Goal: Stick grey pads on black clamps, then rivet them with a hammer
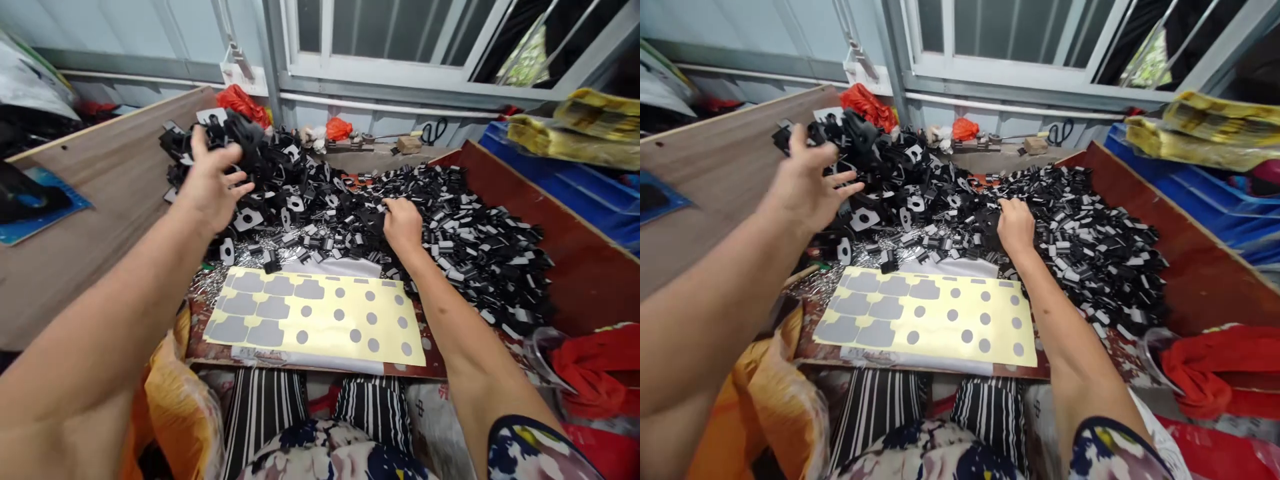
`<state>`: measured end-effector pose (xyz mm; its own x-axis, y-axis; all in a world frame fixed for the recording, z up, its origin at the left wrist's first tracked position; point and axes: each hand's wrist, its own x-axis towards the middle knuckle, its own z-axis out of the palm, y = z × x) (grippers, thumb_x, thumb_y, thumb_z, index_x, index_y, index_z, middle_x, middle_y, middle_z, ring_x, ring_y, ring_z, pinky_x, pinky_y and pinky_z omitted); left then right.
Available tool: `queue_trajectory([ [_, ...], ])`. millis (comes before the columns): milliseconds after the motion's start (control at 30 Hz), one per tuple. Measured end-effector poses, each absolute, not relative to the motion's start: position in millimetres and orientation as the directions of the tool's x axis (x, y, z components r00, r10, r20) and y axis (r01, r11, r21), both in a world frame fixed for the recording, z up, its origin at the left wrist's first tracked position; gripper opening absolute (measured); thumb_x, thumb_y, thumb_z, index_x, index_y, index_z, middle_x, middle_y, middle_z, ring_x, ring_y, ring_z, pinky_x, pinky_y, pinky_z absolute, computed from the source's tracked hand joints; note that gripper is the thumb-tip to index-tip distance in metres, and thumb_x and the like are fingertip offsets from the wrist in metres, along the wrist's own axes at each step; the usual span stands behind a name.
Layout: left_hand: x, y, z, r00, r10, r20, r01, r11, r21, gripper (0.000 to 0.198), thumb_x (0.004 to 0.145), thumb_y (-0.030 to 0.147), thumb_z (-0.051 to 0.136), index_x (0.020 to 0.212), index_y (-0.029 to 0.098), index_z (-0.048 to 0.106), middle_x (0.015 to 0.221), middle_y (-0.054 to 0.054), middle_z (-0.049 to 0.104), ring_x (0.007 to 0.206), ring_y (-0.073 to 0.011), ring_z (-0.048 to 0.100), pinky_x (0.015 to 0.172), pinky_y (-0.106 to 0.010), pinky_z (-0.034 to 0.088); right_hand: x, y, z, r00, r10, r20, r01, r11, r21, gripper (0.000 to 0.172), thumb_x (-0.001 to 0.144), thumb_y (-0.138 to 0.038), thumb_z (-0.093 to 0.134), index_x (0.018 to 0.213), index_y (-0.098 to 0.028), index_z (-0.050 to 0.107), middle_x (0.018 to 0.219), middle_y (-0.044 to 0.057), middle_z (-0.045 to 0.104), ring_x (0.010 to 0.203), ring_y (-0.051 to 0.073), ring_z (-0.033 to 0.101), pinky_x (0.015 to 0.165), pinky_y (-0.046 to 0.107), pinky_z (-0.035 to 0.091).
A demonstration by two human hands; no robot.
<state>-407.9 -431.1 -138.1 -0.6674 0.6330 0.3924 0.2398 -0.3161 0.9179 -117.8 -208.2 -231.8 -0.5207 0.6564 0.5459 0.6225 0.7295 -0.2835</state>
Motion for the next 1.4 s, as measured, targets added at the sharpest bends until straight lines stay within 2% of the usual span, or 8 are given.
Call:
queue_trajectory([
  [67,-377.2,-443.4,-159.5,-0.632,0.748,0.202,0.041,-0.228,0.973,0.100,0.081,0.020,0.083,0.161,0.030,0.025,0.132,-0.012,0.060,0.107,-0.0258,0.066,0.100,-0.056,0.054,-119.3,-246.9,-232.7,-0.554,0.532,0.640,0.442,0.840,-0.316,0.041,0.099,-0.017,0.045,0.130,-0.019,0.071,0.115,0.014,0.070,0.112,0.032,0.059,0.103,0.047,0.045],
  [200,-297.0,-474.2,-219.7,0.004,0.967,-0.256,-0.364,0.240,0.900,0.083,0.073,0.014,0.087,0.147,0.029,0.052,0.111,-0.013,0.067,0.094,-0.0301,0.073,0.078,-0.048,0.064,-129.4,-335.5,-246.0,-0.672,0.388,0.631,0.065,0.879,-0.472,0.038,0.099,-0.018,0.050,0.126,-0.029,0.074,0.110,0.008,0.074,0.105,0.028,0.063,0.099,0.045,0.048],
  [333,-289.0,-491.6,-262.6,-0.232,0.921,-0.313,-0.523,0.154,0.839,0.054,0.074,0.003,0.080,0.121,0.026,0.065,0.102,-0.008,0.065,0.078,-0.0218,0.072,0.056,-0.030,0.063,-128.7,-379.7,-280.1,-0.682,0.550,0.481,0.073,0.706,-0.704,0.040,0.096,-0.018,0.053,0.129,-0.029,0.071,0.122,0.008,0.072,0.103,0.025,0.066,0.096,0.044,0.053],
  [500,-320.1,-502.8,-289.4,-0.448,0.788,-0.422,-0.612,0.074,0.788,0.058,0.075,-0.002,0.073,0.123,0.028,0.061,0.103,-0.007,0.065,0.083,-0.0239,0.076,0.061,-0.032,0.067,-116.7,-391.5,-327.4,-0.623,0.735,0.269,0.182,0.471,-0.863,0.024,0.093,-0.024,0.054,0.107,-0.025,0.074,0.113,0.008,0.075,0.107,0.026,0.068,0.100,0.044,0.053],
  [633,-315.5,-506.1,-303.7,-0.476,0.761,-0.442,-0.647,0.038,0.761,0.060,0.073,0.001,0.075,0.123,0.028,0.057,0.097,-0.006,0.066,0.078,-0.0236,0.077,0.057,-0.030,0.066,-112.0,-392.8,-331.3,-0.678,0.729,0.095,0.186,0.295,-0.937,0.019,0.092,-0.034,0.060,0.103,-0.025,0.073,0.109,0.008,0.076,0.108,0.026,0.068,0.103,0.046,0.051],
  [800,-311.5,-504.2,-302.6,-0.513,0.731,-0.449,-0.634,0.030,0.773,0.062,0.075,0.002,0.071,0.127,0.030,0.052,0.096,-0.004,0.065,0.074,-0.0208,0.075,0.061,-0.031,0.064,-94.6,-378.0,-301.0,-0.938,0.332,-0.098,0.101,-0.007,-0.995,0.024,0.092,-0.041,0.067,0.106,-0.021,0.069,0.105,0.007,0.078,0.109,0.024,0.070,0.102,0.043,0.050],
  [1033,-277.1,-519.9,-282.9,-0.414,0.839,-0.354,-0.713,-0.058,0.698,0.047,0.078,0.025,0.083,0.121,0.028,0.062,0.099,-0.003,0.065,0.073,-0.0155,0.064,0.065,-0.031,0.060,-95.7,-396.5,-289.1,-0.631,0.743,0.222,-0.118,0.191,-0.974,0.028,0.078,-0.022,0.078,0.102,-0.025,0.064,0.087,-0.001,0.067,0.085,0.017,0.063,0.088,0.034,0.052],
  [1400,-234.6,-522.2,-275.5,-0.297,0.905,-0.305,-0.805,-0.066,0.589,0.037,0.091,0.045,0.070,0.122,0.025,0.065,0.101,-0.006,0.064,0.075,-0.0187,0.064,0.066,-0.038,0.063,-101.9,-413.7,-297.8,-0.566,0.792,0.227,-0.109,0.201,-0.973,0.022,0.080,-0.026,0.076,0.098,-0.023,0.064,0.089,0.000,0.067,0.086,0.017,0.063,0.087,0.036,0.053],
])
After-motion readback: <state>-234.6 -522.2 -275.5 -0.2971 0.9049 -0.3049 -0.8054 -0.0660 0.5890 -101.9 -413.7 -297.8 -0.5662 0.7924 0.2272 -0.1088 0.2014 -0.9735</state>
